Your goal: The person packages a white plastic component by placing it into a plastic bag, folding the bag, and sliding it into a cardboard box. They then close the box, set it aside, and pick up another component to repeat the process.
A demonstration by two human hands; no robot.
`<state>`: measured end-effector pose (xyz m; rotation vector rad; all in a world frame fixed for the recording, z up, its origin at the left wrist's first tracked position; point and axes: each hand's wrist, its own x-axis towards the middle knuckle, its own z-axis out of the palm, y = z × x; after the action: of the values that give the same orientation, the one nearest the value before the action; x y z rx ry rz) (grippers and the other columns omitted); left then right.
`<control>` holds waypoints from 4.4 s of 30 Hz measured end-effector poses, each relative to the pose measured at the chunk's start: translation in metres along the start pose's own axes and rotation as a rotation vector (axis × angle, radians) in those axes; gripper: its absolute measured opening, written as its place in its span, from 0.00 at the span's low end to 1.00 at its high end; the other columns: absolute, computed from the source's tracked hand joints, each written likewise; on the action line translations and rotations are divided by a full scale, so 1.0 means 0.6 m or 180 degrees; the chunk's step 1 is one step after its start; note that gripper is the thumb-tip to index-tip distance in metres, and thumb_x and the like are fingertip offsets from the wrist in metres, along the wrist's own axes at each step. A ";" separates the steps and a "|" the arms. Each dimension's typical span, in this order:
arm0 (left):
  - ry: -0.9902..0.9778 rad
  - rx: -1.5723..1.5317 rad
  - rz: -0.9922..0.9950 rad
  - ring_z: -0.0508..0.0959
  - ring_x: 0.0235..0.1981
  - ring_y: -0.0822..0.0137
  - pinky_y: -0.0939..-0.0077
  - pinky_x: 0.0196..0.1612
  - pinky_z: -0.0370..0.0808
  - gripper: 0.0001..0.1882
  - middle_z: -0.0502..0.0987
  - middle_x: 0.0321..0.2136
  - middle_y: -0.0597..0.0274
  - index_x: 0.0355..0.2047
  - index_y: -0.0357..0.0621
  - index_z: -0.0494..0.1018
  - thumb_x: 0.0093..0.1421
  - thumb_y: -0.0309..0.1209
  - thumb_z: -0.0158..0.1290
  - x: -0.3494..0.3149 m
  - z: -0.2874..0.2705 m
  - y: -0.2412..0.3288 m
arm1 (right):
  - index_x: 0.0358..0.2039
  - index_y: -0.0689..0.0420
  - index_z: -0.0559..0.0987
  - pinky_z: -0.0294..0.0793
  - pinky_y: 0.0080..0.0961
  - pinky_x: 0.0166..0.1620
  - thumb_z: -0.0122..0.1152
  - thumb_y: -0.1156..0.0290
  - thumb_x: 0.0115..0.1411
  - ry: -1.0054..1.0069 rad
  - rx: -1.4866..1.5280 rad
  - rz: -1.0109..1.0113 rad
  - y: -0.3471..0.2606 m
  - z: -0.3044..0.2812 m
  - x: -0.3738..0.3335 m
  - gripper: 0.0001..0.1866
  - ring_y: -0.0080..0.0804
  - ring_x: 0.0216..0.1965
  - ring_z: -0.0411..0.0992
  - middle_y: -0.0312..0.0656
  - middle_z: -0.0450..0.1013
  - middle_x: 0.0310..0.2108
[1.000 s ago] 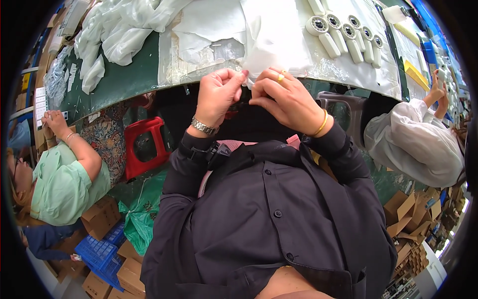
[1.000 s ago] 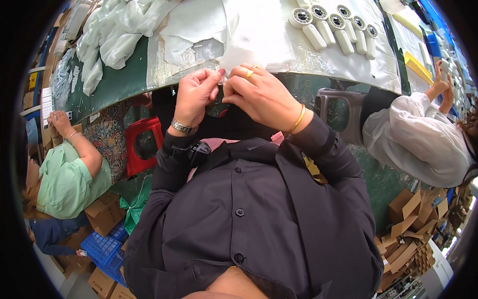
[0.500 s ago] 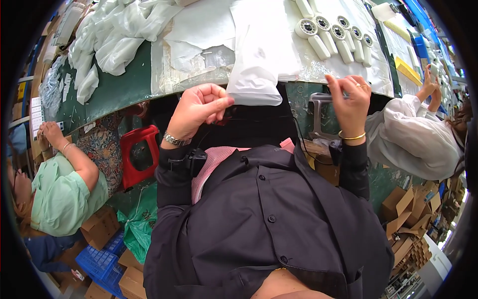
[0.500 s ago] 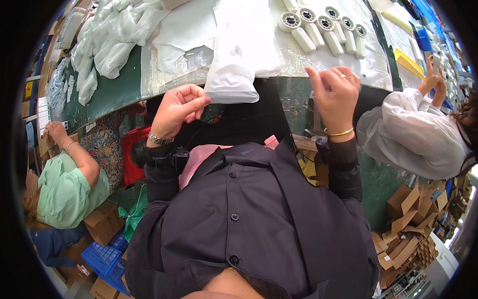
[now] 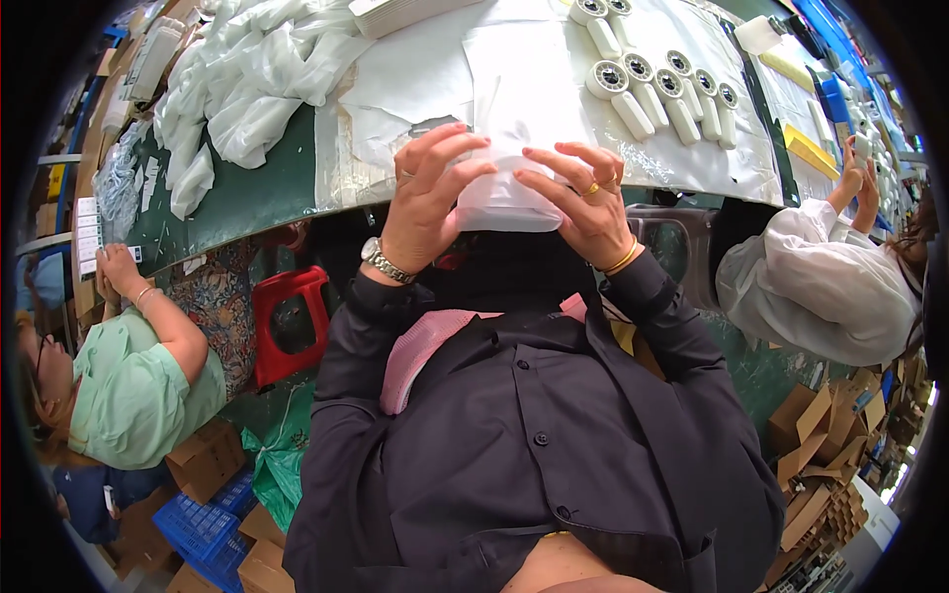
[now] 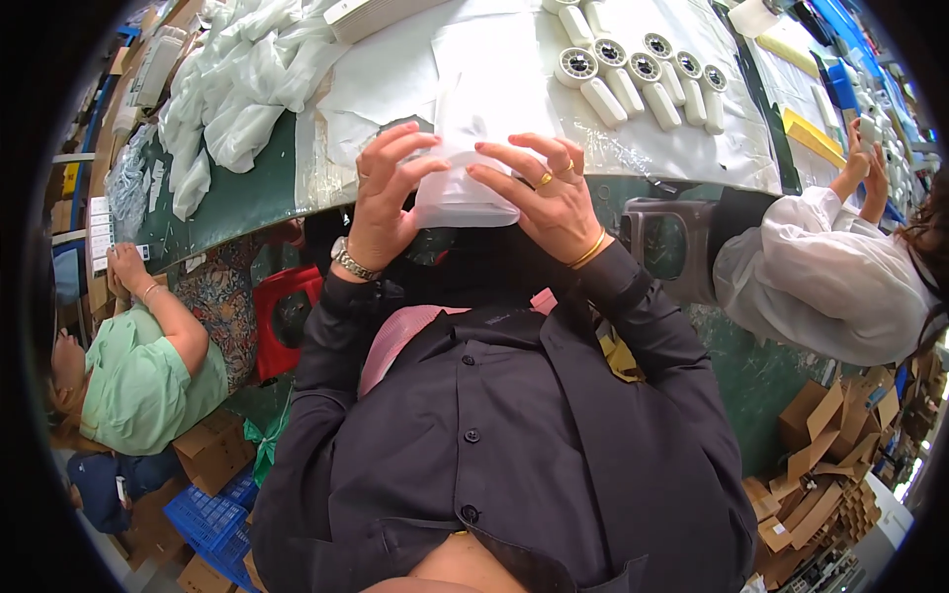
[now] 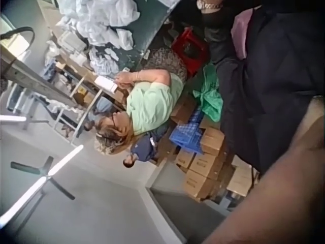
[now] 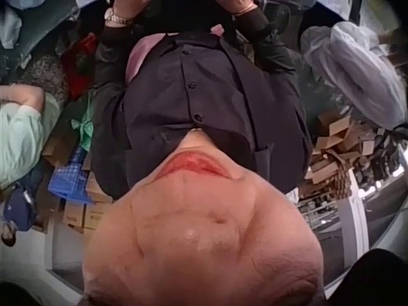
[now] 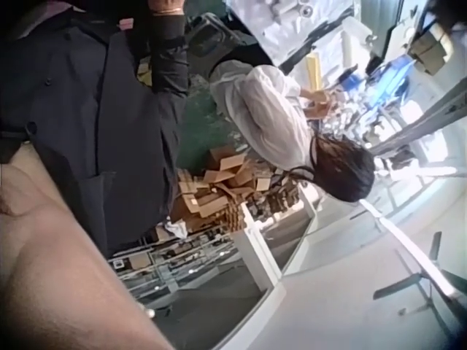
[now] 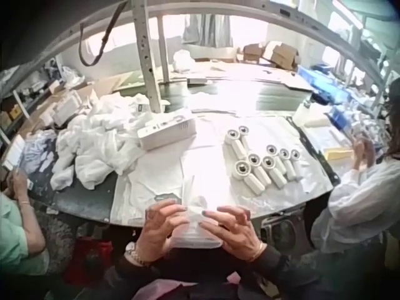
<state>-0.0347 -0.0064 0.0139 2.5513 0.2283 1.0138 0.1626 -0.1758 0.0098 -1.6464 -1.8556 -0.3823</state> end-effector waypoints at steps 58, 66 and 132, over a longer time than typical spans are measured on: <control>0.0663 0.1504 -0.2172 0.78 0.56 0.48 0.50 0.57 0.75 0.40 0.76 0.58 0.46 0.67 0.50 0.70 0.56 0.44 0.70 -0.084 -0.252 -0.262 | 0.66 0.51 0.75 0.79 0.26 0.46 0.73 0.71 0.64 -0.0668 0.2350 0.1304 -0.034 -0.007 0.192 0.30 0.32 0.49 0.78 0.46 0.77 0.53; -0.0055 0.2383 -0.2435 0.49 0.73 0.18 0.12 0.60 0.60 0.58 0.42 0.79 0.44 0.77 0.86 0.55 0.47 0.65 0.71 -0.051 -0.275 -0.290 | 0.80 0.29 0.47 0.66 0.66 0.65 0.77 0.40 0.53 -0.1489 0.0225 0.0322 -0.060 0.221 0.456 0.62 0.70 0.77 0.46 0.54 0.42 0.80; 0.0324 0.1071 -0.1273 0.74 0.67 0.48 0.46 0.68 0.66 0.33 0.75 0.65 0.50 0.67 0.43 0.71 0.68 0.46 0.62 0.073 -0.258 -0.332 | 0.56 0.58 0.81 0.81 0.30 0.45 0.71 0.65 0.67 0.0207 0.0834 0.3178 0.147 -0.121 0.026 0.20 0.31 0.40 0.83 0.44 0.82 0.49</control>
<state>-0.1112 0.2333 0.0631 2.5830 0.9680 1.0122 0.2661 -0.1907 0.0588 -2.0722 -0.7995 0.2260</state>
